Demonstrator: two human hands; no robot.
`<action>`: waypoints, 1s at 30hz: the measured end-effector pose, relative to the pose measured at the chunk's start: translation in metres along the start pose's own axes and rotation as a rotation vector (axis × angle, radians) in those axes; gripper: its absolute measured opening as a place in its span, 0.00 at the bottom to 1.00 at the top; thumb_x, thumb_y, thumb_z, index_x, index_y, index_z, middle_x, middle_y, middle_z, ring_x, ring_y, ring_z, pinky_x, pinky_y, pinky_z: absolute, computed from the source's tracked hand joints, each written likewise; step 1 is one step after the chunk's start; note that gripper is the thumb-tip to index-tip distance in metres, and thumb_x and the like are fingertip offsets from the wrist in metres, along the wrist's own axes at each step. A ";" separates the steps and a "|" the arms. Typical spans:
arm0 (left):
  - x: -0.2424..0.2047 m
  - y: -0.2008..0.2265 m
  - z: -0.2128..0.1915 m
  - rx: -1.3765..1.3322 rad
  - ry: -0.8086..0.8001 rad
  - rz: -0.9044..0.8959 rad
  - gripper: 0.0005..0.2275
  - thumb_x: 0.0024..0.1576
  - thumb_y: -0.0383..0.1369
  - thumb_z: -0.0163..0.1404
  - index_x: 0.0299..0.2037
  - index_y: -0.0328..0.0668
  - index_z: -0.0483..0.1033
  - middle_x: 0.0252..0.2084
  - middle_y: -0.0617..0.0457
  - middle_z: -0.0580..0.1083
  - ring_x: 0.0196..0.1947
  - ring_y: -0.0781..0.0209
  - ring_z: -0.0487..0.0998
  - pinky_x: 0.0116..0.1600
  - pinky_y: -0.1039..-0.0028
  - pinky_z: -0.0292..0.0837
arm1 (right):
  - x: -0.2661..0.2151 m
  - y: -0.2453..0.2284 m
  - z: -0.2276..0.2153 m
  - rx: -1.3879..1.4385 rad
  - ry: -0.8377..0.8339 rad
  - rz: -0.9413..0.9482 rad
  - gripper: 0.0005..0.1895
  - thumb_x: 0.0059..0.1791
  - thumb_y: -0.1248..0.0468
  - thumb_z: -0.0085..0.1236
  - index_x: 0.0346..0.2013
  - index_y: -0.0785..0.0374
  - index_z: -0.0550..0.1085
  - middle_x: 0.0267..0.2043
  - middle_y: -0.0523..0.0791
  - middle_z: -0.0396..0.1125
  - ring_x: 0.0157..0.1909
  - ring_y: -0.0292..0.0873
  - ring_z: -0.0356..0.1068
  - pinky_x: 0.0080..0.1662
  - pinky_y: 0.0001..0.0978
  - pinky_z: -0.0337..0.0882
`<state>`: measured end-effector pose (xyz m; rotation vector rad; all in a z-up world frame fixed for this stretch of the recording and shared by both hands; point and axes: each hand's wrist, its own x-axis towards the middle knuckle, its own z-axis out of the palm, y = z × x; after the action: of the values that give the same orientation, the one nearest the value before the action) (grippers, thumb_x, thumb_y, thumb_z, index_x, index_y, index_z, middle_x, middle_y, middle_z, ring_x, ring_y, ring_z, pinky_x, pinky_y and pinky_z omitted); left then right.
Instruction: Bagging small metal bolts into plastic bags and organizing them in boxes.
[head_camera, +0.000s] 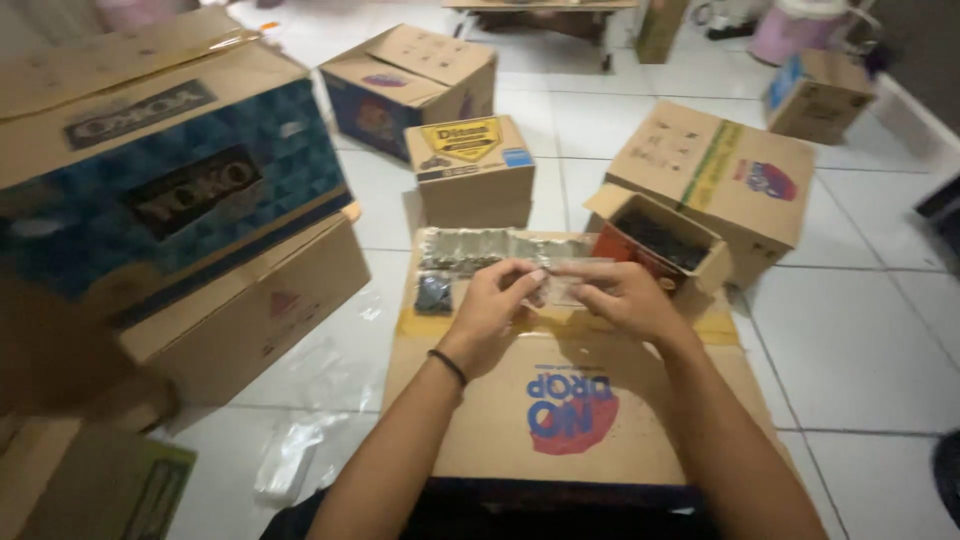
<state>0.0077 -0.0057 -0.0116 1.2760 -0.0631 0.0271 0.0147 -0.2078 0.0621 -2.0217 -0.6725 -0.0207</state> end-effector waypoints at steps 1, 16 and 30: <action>-0.003 0.003 0.001 -0.006 -0.023 -0.007 0.08 0.59 0.31 0.58 0.44 0.36 0.80 0.33 0.44 0.79 0.30 0.56 0.82 0.30 0.69 0.81 | 0.000 0.002 0.000 -0.010 0.017 0.014 0.20 0.45 0.64 0.61 0.53 0.48 0.82 0.18 0.45 0.72 0.25 0.35 0.70 0.30 0.29 0.70; -0.023 0.021 0.011 0.015 -0.020 0.011 0.04 0.63 0.30 0.52 0.40 0.39 0.77 0.33 0.52 0.77 0.31 0.65 0.78 0.28 0.79 0.76 | -0.003 -0.008 -0.002 -0.058 -0.034 0.005 0.15 0.47 0.59 0.63 0.50 0.47 0.83 0.14 0.44 0.71 0.20 0.39 0.69 0.30 0.31 0.69; -0.015 0.015 0.004 0.301 -0.040 0.148 0.07 0.65 0.31 0.48 0.41 0.38 0.77 0.29 0.48 0.76 0.32 0.61 0.78 0.31 0.74 0.77 | -0.003 -0.004 0.000 -0.024 -0.117 0.023 0.21 0.48 0.58 0.62 0.57 0.45 0.80 0.17 0.42 0.72 0.24 0.36 0.71 0.34 0.28 0.71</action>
<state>-0.0084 -0.0047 0.0025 1.5703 -0.1935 0.1433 0.0105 -0.2075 0.0641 -2.0653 -0.7257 0.1046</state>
